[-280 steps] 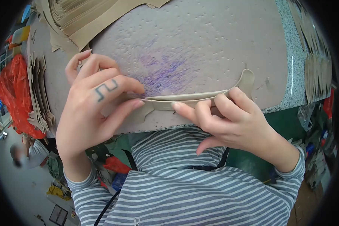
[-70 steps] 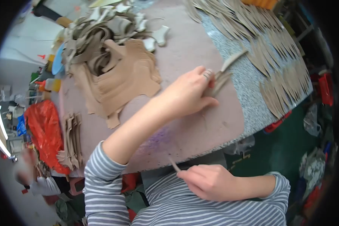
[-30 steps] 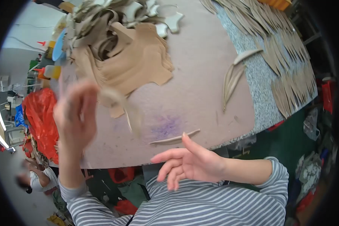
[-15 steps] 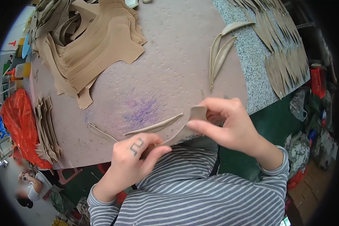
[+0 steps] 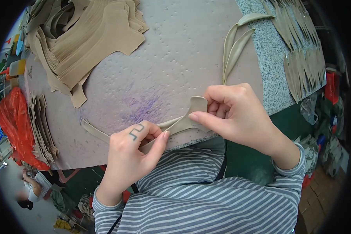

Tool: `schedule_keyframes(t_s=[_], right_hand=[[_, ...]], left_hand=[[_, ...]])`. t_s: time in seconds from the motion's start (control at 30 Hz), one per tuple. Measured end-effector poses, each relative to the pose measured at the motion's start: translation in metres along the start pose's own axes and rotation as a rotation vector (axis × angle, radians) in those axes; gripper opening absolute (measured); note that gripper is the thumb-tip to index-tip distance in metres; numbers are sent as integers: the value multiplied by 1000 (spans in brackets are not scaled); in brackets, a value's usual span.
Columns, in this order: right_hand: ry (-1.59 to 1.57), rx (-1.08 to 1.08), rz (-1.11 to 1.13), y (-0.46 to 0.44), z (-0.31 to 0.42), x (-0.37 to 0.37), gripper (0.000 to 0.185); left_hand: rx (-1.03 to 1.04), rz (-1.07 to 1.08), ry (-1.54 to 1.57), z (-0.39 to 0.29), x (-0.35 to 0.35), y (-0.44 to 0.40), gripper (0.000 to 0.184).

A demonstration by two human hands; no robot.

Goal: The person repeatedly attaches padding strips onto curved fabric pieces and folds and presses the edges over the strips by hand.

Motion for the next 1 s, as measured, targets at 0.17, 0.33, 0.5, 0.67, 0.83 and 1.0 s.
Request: schedule_keyframes(t_s=[0.17,0.33,0.5,0.67,0.83,1.0], right_hand=[[30,5,-7,-1,1,2,26],[241,-171,-40,-1,9,2,21],[642,-739,-275,26,29,6,15],[739,-1015,-248,53,7,31,8],[836,-973,-252,66,-5,38,29],[1035,-906,-238,72,-11,46,68]], left_hand=[[12,-20,7,0,1,1,13],[4,-17,-11,-2,1,0,14],[-60,2,-12,-3,0,-2,13],[24,-49,-104,0,-6,6,15],[189,-3,-172,15,-37,8,14],[149,-4,-163,23,-35,4,14]])
Point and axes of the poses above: each hand's wrist, its own y-axis away from the middle knuckle, its own x-axis out of the palm, z = x × y, the point moved 5 cm from there along -y, towards the middle knuckle, and after that the axes turned 13 degrees about -z, right-handed, at the moved point
